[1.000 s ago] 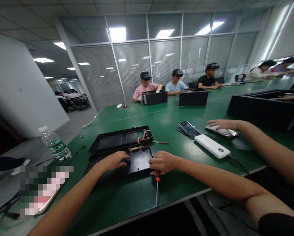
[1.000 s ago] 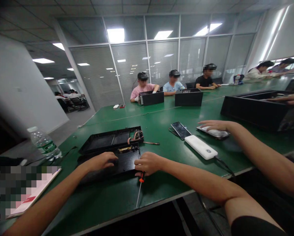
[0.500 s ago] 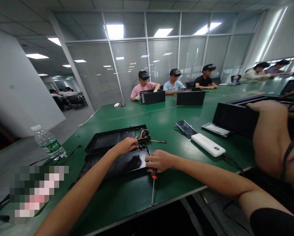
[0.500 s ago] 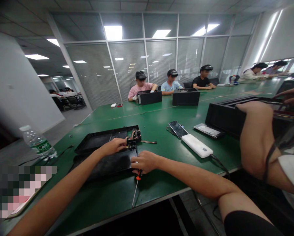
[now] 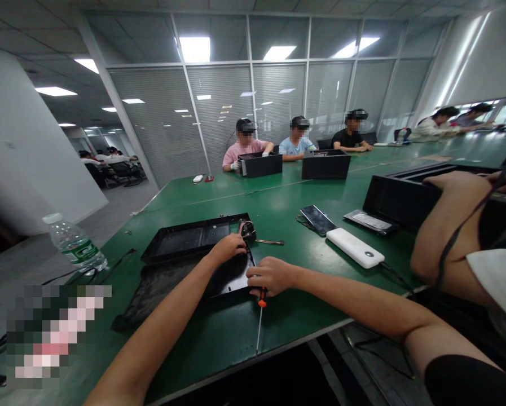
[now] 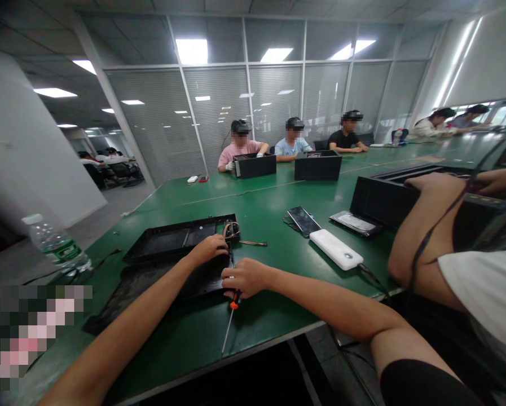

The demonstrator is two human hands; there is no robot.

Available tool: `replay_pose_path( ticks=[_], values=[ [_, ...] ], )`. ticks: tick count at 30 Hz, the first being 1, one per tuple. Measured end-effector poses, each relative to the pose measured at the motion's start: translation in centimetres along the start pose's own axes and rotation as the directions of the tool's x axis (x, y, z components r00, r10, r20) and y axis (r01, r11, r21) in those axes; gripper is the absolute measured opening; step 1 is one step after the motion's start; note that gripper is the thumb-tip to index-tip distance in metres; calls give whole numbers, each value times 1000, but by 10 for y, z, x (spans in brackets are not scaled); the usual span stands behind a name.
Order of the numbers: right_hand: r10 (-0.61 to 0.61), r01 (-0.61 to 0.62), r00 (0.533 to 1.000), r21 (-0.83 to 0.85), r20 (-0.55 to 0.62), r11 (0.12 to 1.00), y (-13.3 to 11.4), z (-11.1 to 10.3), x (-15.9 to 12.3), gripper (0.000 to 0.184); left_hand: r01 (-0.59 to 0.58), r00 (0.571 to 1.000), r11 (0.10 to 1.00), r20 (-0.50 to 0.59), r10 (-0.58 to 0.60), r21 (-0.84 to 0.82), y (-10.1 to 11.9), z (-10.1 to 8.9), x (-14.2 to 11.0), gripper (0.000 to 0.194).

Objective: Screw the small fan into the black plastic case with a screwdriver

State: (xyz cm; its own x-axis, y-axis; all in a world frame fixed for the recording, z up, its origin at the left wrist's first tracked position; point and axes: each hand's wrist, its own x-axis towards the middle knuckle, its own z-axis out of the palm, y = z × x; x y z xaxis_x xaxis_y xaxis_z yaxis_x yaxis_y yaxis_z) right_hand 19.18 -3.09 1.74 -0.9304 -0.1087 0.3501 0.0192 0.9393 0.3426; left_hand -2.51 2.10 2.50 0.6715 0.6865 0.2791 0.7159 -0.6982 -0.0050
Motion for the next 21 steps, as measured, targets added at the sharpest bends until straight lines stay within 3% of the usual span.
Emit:
replay_pose_path(
  ticks=[12, 17, 21],
  values=[
    [47, -45, 999, 51, -26, 998, 0, 3, -2, 30, 34, 991, 944, 112, -75, 328, 17, 2, 6, 11],
    [68, -66, 998, 78, -17, 995, 0, 4, -2, 32, 22, 990, 953, 126, -63, 301, 16, 5, 5, 16],
    [63, -62, 998, 90, -14, 994, 1, 4, -3, 32, -3, 995, 985, 104, -15, 173, 12, 1, 1, 24]
  ],
)
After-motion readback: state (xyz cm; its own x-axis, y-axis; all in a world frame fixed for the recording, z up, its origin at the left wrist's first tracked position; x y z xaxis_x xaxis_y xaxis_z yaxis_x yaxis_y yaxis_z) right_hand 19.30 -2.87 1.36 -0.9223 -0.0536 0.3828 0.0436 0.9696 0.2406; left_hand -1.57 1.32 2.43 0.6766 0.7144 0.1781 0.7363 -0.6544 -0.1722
